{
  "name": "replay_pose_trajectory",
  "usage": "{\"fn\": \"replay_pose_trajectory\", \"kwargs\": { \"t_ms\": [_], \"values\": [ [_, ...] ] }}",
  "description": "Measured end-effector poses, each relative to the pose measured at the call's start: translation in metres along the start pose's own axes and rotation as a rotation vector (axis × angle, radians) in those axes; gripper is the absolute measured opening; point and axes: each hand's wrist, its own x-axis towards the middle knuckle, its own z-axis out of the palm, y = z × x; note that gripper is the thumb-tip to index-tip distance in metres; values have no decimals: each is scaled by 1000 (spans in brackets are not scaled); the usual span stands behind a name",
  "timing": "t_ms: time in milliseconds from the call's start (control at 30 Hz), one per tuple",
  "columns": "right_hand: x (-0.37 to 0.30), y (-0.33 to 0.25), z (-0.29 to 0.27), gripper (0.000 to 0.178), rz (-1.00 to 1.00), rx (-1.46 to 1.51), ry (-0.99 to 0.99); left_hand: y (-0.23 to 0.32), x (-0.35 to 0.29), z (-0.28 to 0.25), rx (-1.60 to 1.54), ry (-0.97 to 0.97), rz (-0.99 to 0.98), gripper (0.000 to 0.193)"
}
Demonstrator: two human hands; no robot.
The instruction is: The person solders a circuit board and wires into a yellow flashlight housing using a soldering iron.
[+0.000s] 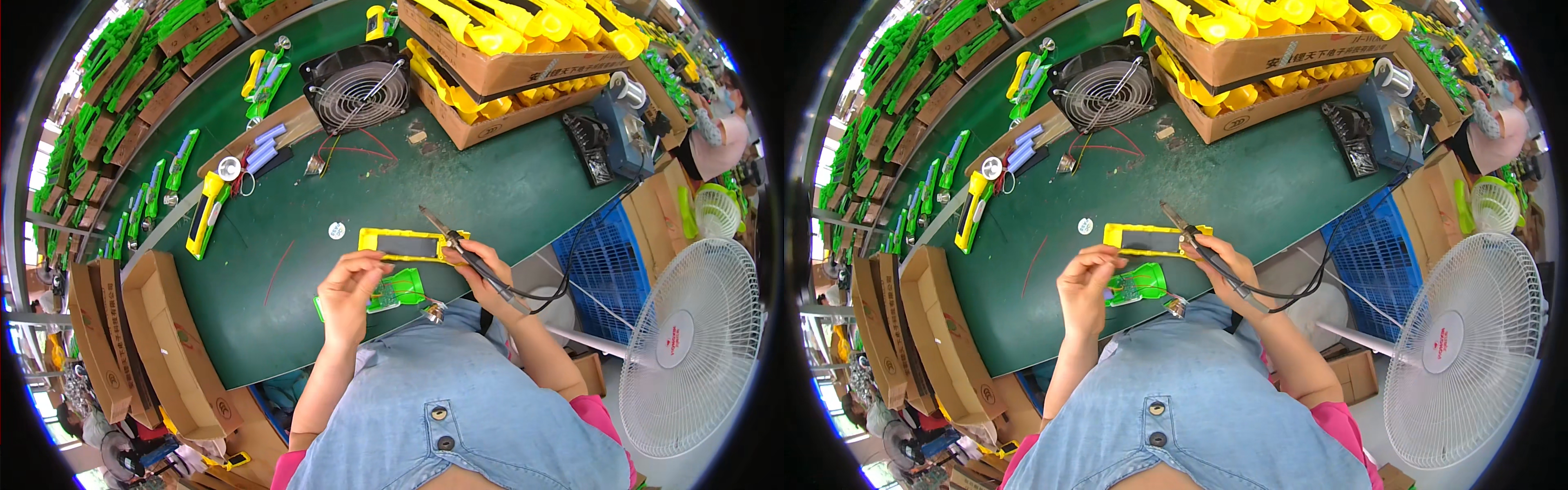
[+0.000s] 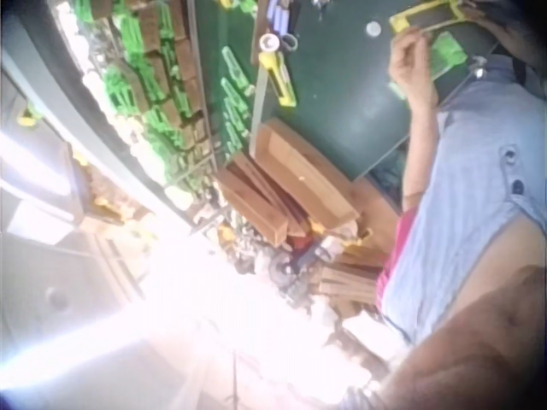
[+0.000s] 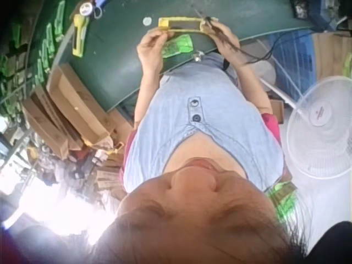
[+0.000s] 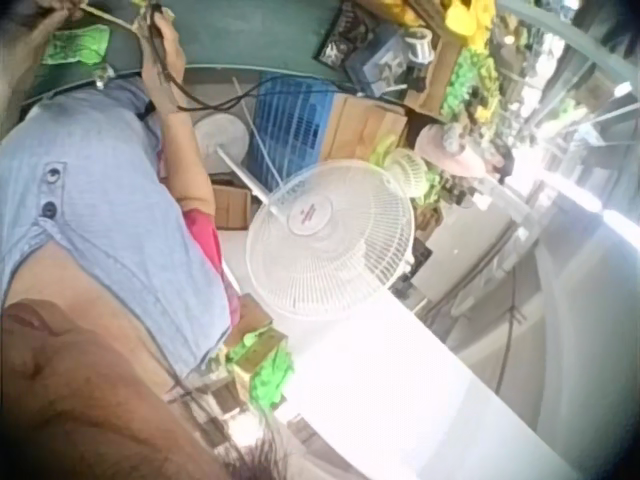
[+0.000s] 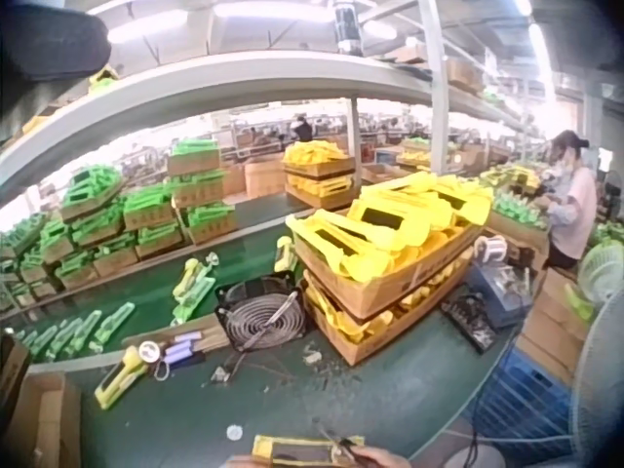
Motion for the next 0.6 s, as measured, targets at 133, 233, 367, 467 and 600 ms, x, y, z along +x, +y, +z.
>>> {"fn": "replay_pose_trajectory", "kwargs": {
  "t_ms": [133, 233, 367, 467, 600],
  "values": [
    [7, -14, -7, 37, 76, 171, -166, 9, 7, -17, 29, 175, -83, 12],
    [17, -17, -10, 38, -224, -54, -161, 23, 19, -29, 1423, -121, 502, 6],
    [22, -28, -4, 31, -271, -58, -80, 22, 23, -37, 1460, -354, 350, 3],
    [11, -28, 20, 21, 251, 413, 126, 19, 22, -33, 1482, -423, 307, 2],
    [19, -20, 29, 12, 530, 607, 156, 13, 22, -29, 1605, -424, 281, 3]
  ]
}}
